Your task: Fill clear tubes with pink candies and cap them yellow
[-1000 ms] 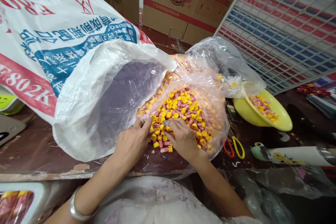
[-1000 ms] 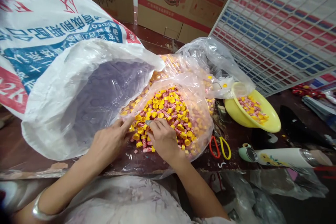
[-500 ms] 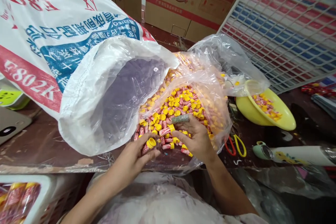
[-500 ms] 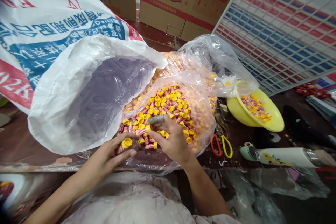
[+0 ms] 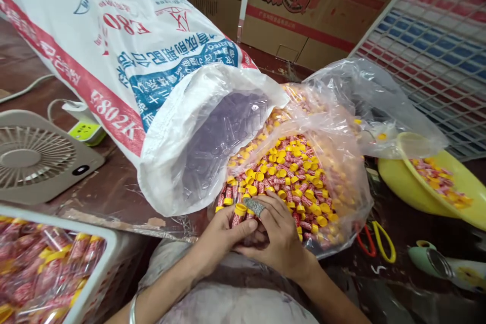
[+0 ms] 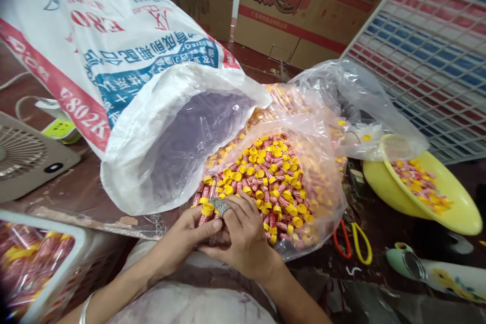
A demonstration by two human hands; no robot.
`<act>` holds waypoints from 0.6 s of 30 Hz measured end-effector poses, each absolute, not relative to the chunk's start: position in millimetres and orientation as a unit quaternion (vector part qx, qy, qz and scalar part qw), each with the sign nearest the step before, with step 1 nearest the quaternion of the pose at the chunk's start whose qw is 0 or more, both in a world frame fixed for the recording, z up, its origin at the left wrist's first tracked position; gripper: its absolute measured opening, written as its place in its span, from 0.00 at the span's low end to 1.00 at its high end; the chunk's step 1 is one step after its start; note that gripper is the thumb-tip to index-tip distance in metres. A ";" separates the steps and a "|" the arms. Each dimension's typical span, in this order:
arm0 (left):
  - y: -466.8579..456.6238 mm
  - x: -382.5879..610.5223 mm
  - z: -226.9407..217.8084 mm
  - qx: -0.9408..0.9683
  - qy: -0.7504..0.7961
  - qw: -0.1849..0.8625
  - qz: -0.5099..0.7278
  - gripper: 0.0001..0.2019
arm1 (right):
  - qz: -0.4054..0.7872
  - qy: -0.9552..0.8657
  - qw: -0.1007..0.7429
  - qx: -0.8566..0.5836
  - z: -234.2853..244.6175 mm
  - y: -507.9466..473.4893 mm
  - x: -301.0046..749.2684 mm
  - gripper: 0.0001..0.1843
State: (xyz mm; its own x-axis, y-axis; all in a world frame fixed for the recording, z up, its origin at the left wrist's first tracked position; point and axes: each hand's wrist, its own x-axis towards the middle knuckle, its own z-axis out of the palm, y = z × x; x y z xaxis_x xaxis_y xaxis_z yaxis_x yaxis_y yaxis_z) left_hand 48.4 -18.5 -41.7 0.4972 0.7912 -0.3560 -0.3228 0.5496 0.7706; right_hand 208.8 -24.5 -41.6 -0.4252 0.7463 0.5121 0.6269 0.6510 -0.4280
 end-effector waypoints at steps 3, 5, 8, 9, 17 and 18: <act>-18.3 45.1 -40.9 0.331 0.370 0.807 0.321 0.20 | 0.110 -0.849 0.318 -0.407 -41.2 -22.6 208.0 0.33; -16.0 32.0 -36.5 0.419 0.412 0.743 0.320 0.15 | 0.145 -0.858 0.277 -0.408 -36.1 -19.2 216.8 0.41; -8.3 -1.5 -27.1 0.653 0.520 0.442 0.330 0.06 | 0.142 -0.832 0.268 -0.464 -32.0 -12.1 243.5 0.39; -4.9 -13.3 -24.5 0.713 0.548 0.310 0.309 0.10 | 0.120 -0.815 0.277 -0.494 -32.7 -9.9 253.8 0.31; 15.7 -42.0 -29.0 0.871 0.488 -0.062 -0.009 0.12 | 0.087 -0.843 0.204 -0.490 -44.1 -21.9 272.5 0.04; 16.7 -41.3 -30.5 0.871 0.486 -0.061 -0.014 0.12 | 0.093 -0.857 0.172 -0.477 -44.7 -25.0 267.7 0.03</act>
State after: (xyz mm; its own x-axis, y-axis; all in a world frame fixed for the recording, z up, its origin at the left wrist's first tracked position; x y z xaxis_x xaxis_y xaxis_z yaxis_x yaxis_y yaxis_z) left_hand -41.3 16.7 -30.5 0.5264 0.8495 0.0351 0.8461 -0.5193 -0.1202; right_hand 267.7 -25.0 -44.7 -0.4865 0.8490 0.2061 0.7852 0.5284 -0.3230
